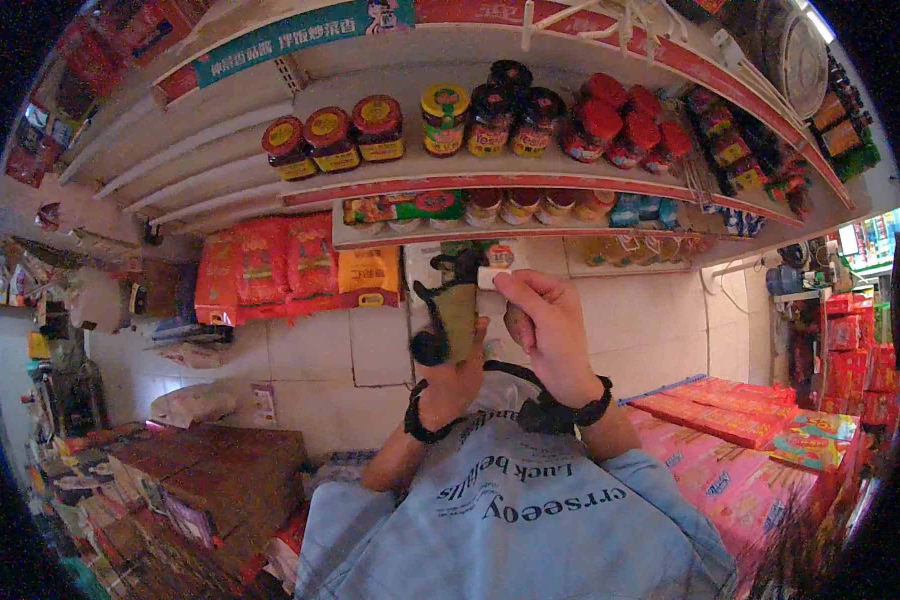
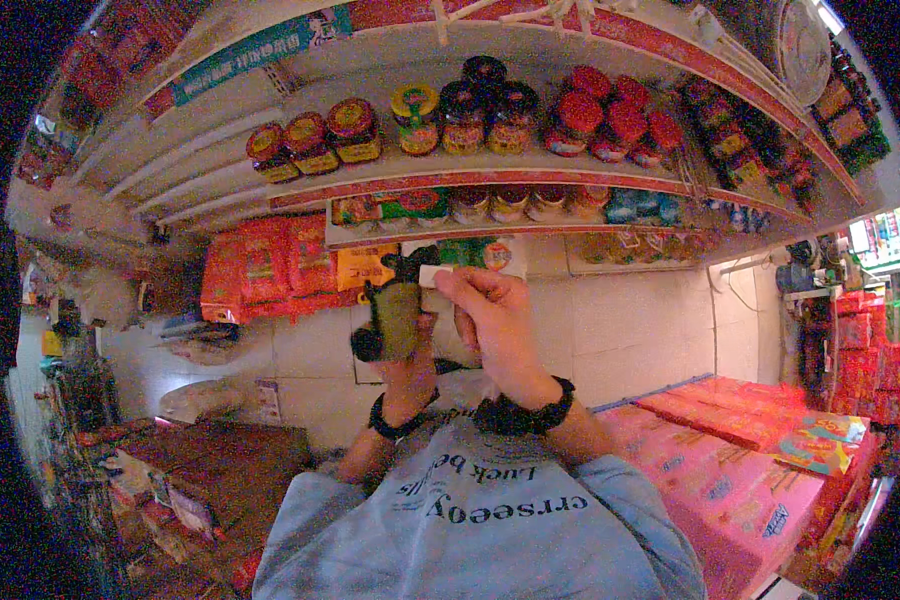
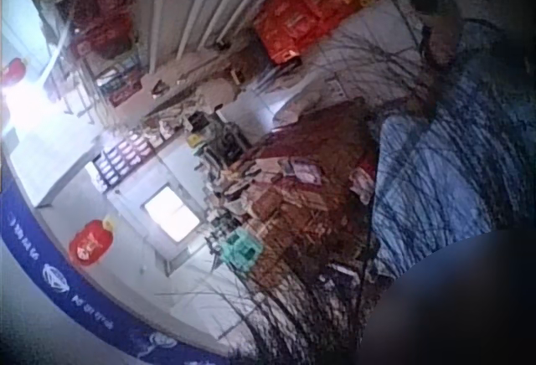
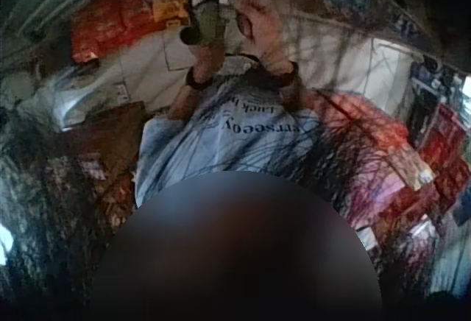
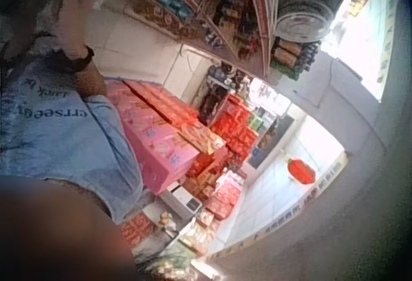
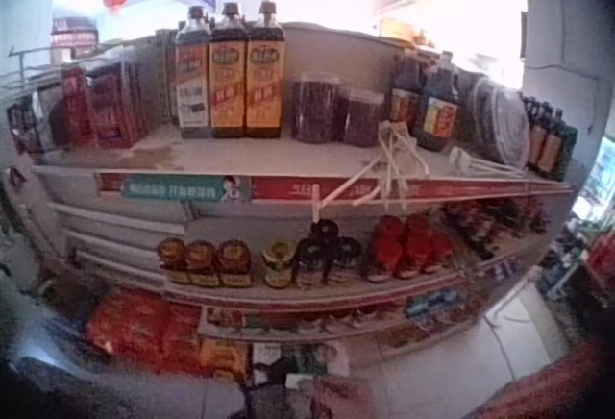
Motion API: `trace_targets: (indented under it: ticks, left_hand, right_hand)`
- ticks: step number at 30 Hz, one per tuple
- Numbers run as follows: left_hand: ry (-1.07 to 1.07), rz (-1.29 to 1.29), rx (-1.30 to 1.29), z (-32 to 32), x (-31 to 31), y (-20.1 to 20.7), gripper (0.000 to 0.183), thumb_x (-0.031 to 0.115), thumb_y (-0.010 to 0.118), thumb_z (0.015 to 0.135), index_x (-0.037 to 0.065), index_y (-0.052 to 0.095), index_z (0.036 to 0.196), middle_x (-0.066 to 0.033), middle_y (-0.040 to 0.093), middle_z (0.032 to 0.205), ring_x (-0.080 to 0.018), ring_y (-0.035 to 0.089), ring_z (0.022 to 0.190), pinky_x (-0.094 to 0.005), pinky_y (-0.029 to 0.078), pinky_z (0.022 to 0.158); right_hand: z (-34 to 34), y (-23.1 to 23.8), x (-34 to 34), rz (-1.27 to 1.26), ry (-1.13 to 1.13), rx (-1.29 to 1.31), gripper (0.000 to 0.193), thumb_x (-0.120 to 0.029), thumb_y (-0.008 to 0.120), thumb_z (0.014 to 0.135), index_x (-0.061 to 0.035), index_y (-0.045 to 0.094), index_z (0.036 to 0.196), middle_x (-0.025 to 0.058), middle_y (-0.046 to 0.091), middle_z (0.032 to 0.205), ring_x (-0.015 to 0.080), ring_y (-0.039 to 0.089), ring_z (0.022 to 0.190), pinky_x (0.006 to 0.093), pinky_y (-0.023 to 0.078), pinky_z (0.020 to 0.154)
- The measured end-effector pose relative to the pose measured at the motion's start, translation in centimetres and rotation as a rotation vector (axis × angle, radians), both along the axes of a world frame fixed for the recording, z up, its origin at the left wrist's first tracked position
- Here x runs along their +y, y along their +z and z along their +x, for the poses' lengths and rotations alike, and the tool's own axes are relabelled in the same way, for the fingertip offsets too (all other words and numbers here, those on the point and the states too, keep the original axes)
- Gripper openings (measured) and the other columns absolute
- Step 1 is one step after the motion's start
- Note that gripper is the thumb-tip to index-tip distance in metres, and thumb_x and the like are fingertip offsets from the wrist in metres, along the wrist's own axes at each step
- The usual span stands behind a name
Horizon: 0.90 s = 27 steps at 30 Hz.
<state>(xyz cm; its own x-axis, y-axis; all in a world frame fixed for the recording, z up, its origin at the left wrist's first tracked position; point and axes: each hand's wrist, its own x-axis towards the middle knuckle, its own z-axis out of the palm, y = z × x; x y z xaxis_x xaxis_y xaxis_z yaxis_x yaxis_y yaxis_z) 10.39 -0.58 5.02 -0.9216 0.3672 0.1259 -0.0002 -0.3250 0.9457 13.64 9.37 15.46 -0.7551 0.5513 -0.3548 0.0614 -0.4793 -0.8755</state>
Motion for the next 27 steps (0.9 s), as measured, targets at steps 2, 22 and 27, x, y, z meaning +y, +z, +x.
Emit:
trace_targets:
  ticks: [2,22,27]
  left_hand:
    - [0.147,-0.126,0.101,-0.8,0.0,3.2,0.024,0.003,0.057,0.078,-0.002,0.053,0.102,-0.0073,0.058,0.096,-0.0145,0.056,0.083,-0.0268,0.045,0.073]
    - [-0.352,-0.106,0.023,-4.0,-1.2,5.2,0.021,0.006,0.057,0.074,-0.002,0.057,0.093,-0.0095,0.062,0.084,-0.0134,0.058,0.073,-0.0268,0.045,0.065]
    - [-0.393,-0.163,0.057,-3.8,-1.5,5.8,0.025,0.006,0.057,0.073,-0.002,0.055,0.097,-0.0126,0.061,0.088,-0.0201,0.058,0.079,-0.0302,0.044,0.071]
  right_hand:
    - [0.6,-0.1,0.7,0.088,0.068,-0.024,0.016,-0.016,0.055,0.082,-0.0018,0.056,0.077,-0.0051,0.037,0.043,0.0028,0.029,0.033,0.0198,0.018,0.033]
    - [0.5,-0.9,2.8,0.390,0.475,-0.075,0.016,-0.016,0.052,0.084,-0.0002,0.057,0.081,0.0001,0.055,0.069,0.0059,0.046,0.058,0.0196,0.035,0.050]
    - [1.7,-1.0,2.4,0.297,0.347,-0.093,0.015,-0.016,0.053,0.082,-0.0015,0.057,0.080,-0.0019,0.054,0.065,0.0041,0.042,0.054,0.0188,0.032,0.047]
